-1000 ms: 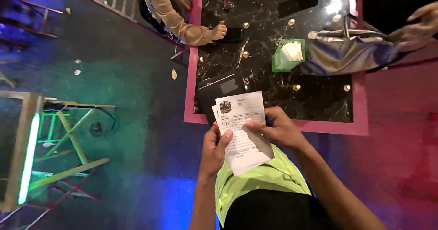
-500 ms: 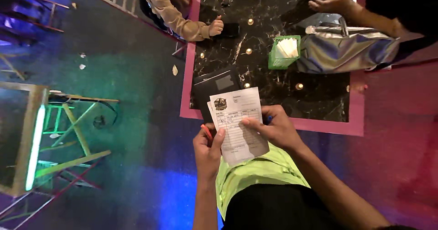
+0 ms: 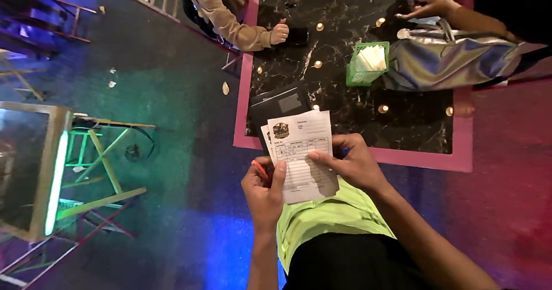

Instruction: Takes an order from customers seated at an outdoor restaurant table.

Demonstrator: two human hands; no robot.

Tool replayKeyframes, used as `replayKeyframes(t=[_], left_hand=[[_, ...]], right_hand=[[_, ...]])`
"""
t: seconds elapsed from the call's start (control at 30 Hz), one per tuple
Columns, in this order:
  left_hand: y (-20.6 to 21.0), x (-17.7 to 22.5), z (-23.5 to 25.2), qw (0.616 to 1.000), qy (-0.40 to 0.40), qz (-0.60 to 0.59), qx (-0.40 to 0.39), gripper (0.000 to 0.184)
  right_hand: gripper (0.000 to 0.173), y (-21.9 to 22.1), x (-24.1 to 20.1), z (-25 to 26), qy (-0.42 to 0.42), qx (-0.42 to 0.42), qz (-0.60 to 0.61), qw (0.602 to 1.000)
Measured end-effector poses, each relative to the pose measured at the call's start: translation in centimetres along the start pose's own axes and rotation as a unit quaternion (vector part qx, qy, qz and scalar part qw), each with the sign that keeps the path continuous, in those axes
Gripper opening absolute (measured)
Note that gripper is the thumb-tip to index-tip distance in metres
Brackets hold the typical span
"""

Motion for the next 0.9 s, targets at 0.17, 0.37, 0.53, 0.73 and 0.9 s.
replayKeyframes(t=[0.17,0.37,0.53,0.73,0.9], left_hand=[[-0.2,-0.3,-0.2,1.0,-0.021,0.003,-0.014,0.017],[-0.3,-0.5,-0.7,0.999,-0.042,-0.012,-0.002,0.017],[0.0,-0.7,-0.7,0.999,-0.043,-0.022,0.003,0.016],[1.0,-0.7,-0.6,0.999,-0.045,-0.025,-0.016,0.015],[1.5,-1.0,-1.2,0.997,-0.051,-0.001,-0.058,0.016]], right_hand=[[0.015,0.1,0.4,-0.2,0.001,0.017,-0.006,1.0],[0.019,0.2,0.6,-0.6,-0.002,0.019,0.0,1.0],[0.017,-0.1,0.6,-1.2,-0.006,0.009,0.013,1.0],[0.016,-0.8,0.4,-1.5,-0.011,0.026,0.01,1.0],[0.016,-1.3,0.4,-1.6,-0.014,0.035,0.004,0.999]])
Point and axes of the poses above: each hand's wrist, its own z-axis towards the middle knuckle, its own y-axis out of the palm, x = y × z, the point moved 5 cm from there along z, towards the middle knuckle, and after that the axes turned 10 degrees about -y, right-handed, at the moved point
